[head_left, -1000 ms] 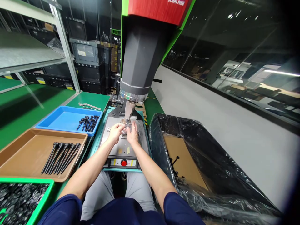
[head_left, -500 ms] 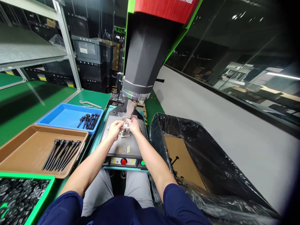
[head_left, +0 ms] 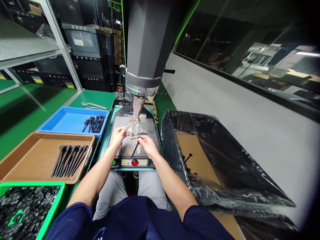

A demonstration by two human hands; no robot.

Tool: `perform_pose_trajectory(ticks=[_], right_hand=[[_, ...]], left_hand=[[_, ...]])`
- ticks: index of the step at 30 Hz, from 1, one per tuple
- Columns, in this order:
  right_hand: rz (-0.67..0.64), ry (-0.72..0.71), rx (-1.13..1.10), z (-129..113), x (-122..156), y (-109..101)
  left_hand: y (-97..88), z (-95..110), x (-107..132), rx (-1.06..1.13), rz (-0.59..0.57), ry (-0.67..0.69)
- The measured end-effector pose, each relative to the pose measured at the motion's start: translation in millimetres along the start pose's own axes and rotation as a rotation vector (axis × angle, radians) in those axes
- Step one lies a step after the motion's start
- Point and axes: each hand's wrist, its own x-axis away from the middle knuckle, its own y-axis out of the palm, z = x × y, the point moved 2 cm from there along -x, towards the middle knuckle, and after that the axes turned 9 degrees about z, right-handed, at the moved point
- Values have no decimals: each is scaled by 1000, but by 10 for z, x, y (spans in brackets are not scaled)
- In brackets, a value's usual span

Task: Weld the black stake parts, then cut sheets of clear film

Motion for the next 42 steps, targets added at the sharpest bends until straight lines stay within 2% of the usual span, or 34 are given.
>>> perform_pose_trajectory(ticks=[2,3,6,7,8,10,13,15,21,25,29,34,36,38,42], right_hand=[[-76,60,-87,16,189,-23],[-87,47,-120,-3,262,-36],[-59,-82,-143,-129,416,-73],[-44,-127,-125,-179,457,-77],[-32,-166,-100,-226,497,-73],[-23,-236,-52,-303,582,-35],[-46,-347,-56,-371,712,79],[-58,-413,-66,-395,787,159],[-40,-543,134,-513,884,216],[-138,-523,240,-560,858,154],[-201,-392,214,-510,821,123],[-270,-59,0,-419,829,172],[-278,22,-61,-399,838,199],[-237,-6,-70,-393,835,216],[-107,-179,27,-391,825,232]], left_hand=[[-105,-48,35,-50,24,3],[-171,-61,72,-84,76,34],[-386,-33,308,-203,316,294],[-441,-12,431,-226,352,397],[-480,6,568,-237,335,481],[-505,17,851,-253,164,562],[-457,-32,1194,-346,-150,590],[-426,-94,1297,-385,-232,604],[-464,-288,1249,-305,-145,509],[-491,-321,1280,-265,-161,383],[-468,-227,1389,-195,-200,206],[-388,-88,1555,-120,-324,13],[-372,-62,1593,-79,-347,-37],[-371,-43,1609,-77,-356,-40],[-391,-20,1624,-137,-350,77]])
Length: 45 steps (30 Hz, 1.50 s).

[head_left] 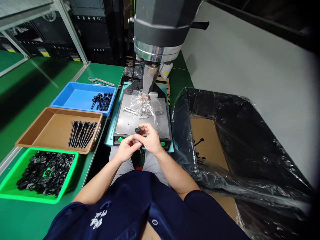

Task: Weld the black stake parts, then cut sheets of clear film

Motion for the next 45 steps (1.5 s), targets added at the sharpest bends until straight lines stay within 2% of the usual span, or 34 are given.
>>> perform_pose_trajectory(ticks=[2,5,11,15,19,22,25,28,31,33,35,37,39,45], right_hand=[[-4,-34,55,-4,19,8],[-109,-33,58,-3,76,-1],[-372,145,-76,166,133,-21],[-394,159,-152,197,169,88],[-377,144,-175,163,172,224],[-399,175,-262,146,157,264],[-403,203,-311,170,152,228],[-415,245,-284,223,183,174],[-440,281,-260,252,237,141],[-444,293,-244,255,261,116],[-424,296,-231,257,267,70],[-392,283,-222,266,265,2],[-373,265,-207,283,270,-77],[-402,205,-218,310,338,-187]], left_hand=[[-12,-11,35,-24,25,23],[-46,-43,133,-27,52,-3],[-211,-16,374,-21,-60,-153],[-292,101,520,-157,-117,-102],[-332,208,618,-225,-71,-132],[-471,335,667,-268,-15,-128],[-871,552,662,-368,158,-60],[-1531,831,566,-586,467,-14],[-2251,1064,356,-942,737,-94],[-2648,1128,171,-1134,802,-239],[-2928,1117,-10,-1307,777,-350],[-3097,1048,-153,-1435,736,-397],[-3184,942,-244,-1490,707,-415],[-3260,656,-351,-1489,561,-474]])
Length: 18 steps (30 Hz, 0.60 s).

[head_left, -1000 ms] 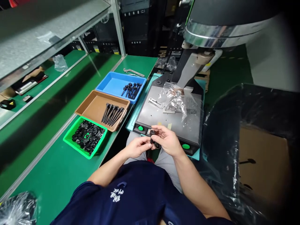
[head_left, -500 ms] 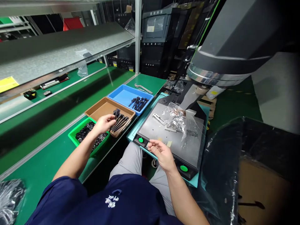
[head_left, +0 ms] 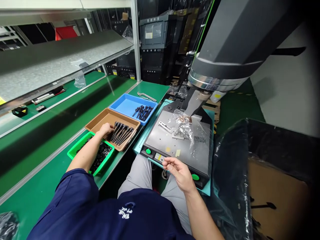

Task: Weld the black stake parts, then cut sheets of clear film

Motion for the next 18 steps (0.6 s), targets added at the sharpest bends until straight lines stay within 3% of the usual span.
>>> perform_pose_trajectory(ticks=[5,10,14,18], right_hand=[[-45,-10,2,35,-11,113],[-83,12,-1,117,-12,180],[-94,33,1,118,-9,212],[-105,44,3,94,-19,243]], left_hand=[[41,34,10,-1,-34,46],[176,191,278,33,-143,96],[316,387,468,-50,-215,-36],[380,466,468,-95,-226,-86]])
